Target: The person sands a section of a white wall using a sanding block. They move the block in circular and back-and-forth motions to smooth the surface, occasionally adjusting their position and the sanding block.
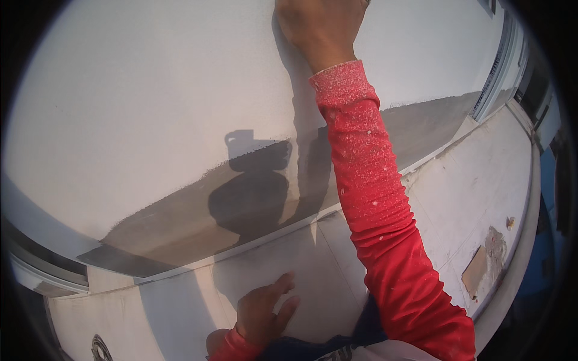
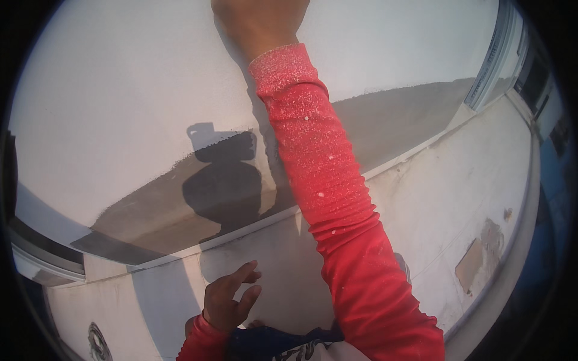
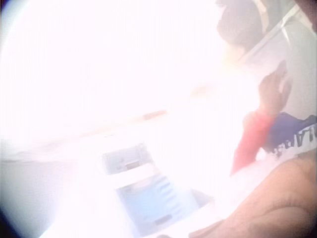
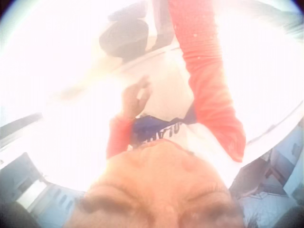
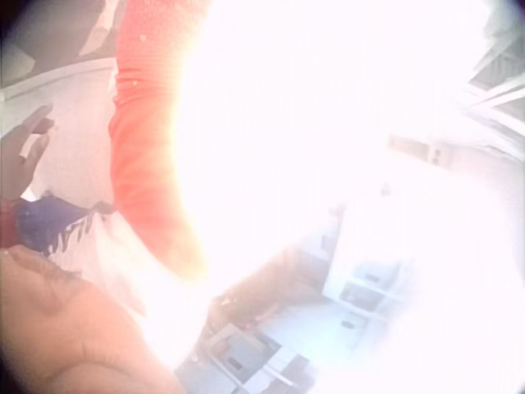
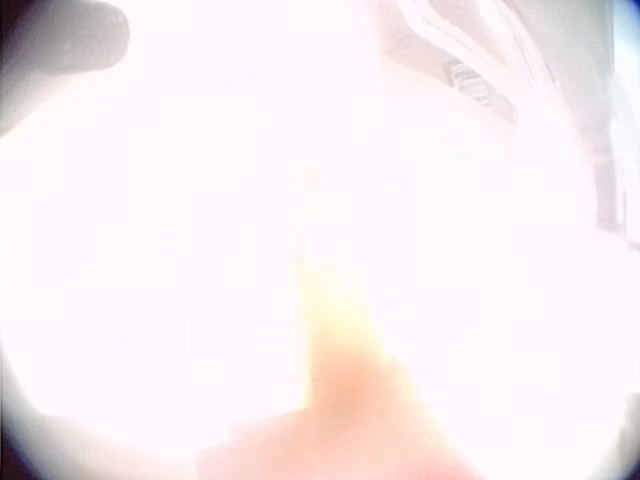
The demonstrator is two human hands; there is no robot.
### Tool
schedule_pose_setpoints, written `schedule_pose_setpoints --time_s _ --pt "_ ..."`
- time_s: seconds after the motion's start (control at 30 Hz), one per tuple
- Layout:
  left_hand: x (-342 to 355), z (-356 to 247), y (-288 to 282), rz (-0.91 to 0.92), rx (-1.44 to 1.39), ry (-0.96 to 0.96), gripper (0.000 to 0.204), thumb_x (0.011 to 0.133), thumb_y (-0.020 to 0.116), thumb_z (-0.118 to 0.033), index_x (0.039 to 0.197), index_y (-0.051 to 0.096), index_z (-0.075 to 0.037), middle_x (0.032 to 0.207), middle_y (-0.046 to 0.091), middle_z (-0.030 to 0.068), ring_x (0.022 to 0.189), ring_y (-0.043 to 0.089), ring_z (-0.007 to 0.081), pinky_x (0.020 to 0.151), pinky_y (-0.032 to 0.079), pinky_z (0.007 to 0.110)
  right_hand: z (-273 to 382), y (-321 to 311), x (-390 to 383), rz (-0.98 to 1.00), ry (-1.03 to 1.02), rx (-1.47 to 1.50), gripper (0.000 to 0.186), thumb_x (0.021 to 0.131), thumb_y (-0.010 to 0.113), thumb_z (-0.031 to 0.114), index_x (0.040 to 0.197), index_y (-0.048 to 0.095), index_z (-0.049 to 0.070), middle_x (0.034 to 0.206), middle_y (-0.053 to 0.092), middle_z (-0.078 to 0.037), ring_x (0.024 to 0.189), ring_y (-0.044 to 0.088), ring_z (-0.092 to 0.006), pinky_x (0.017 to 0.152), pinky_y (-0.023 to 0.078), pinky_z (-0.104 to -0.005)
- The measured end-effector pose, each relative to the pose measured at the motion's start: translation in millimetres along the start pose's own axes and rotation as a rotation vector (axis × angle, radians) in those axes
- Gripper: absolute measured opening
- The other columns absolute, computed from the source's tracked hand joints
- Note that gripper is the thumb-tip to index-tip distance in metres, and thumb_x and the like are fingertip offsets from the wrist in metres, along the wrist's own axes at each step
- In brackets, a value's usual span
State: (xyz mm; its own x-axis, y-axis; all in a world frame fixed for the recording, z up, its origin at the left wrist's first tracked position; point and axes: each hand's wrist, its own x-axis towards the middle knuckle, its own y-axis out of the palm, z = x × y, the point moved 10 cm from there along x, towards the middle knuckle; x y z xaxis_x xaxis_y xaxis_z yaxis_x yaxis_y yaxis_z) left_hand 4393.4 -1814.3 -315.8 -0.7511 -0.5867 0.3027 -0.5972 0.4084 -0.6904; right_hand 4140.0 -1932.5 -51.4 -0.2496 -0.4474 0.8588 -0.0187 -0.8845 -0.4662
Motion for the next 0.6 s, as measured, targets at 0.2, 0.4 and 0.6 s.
schedule_pose_setpoints --time_s 0.2,0.4,0.6 --pt "3.1 7.0 13.6 0.079 0.015 -0.043 0.041 0.092 0.075 -0.016 0.129 0.065 0.0 0.104 0.078 0.0159 0.095 0.077 0.0301 0.083 0.06 0.038 33.5 104.4 -196.0 -0.311 -0.015 0.087 0.067 0.105 0.045 0.048 0.159 0.038 0.008 0.166 0.034 -0.015 0.155 0.024 -0.0388 0.124 0.011 -0.0589" --pt "-8.5 -0.2 1.6 0.077 0.062 -0.067 0.039 0.088 0.078 -0.017 0.122 0.069 0.0 0.1 0.076 0.0176 0.087 0.075 0.0334 0.077 0.06 0.039 0.1 38.5 -93.4 -0.486 0.019 0.144 0.063 0.104 0.049 0.049 0.154 0.046 0.011 0.163 0.038 -0.014 0.151 0.032 -0.0366 0.123 0.015 -0.057" --pt "2.0 14.6 33.0 0.077 -0.003 -0.112 0.035 0.09 0.074 -0.011 0.122 0.069 0.002 0.101 0.077 0.0192 0.089 0.076 0.0322 0.08 0.06 0.039 30.3 114.1 -197.5 -0.443 0.119 0.147 0.064 0.105 0.047 0.051 0.155 0.045 0.011 0.164 0.036 -0.015 0.153 0.028 -0.0382 0.124 0.011 -0.0583"
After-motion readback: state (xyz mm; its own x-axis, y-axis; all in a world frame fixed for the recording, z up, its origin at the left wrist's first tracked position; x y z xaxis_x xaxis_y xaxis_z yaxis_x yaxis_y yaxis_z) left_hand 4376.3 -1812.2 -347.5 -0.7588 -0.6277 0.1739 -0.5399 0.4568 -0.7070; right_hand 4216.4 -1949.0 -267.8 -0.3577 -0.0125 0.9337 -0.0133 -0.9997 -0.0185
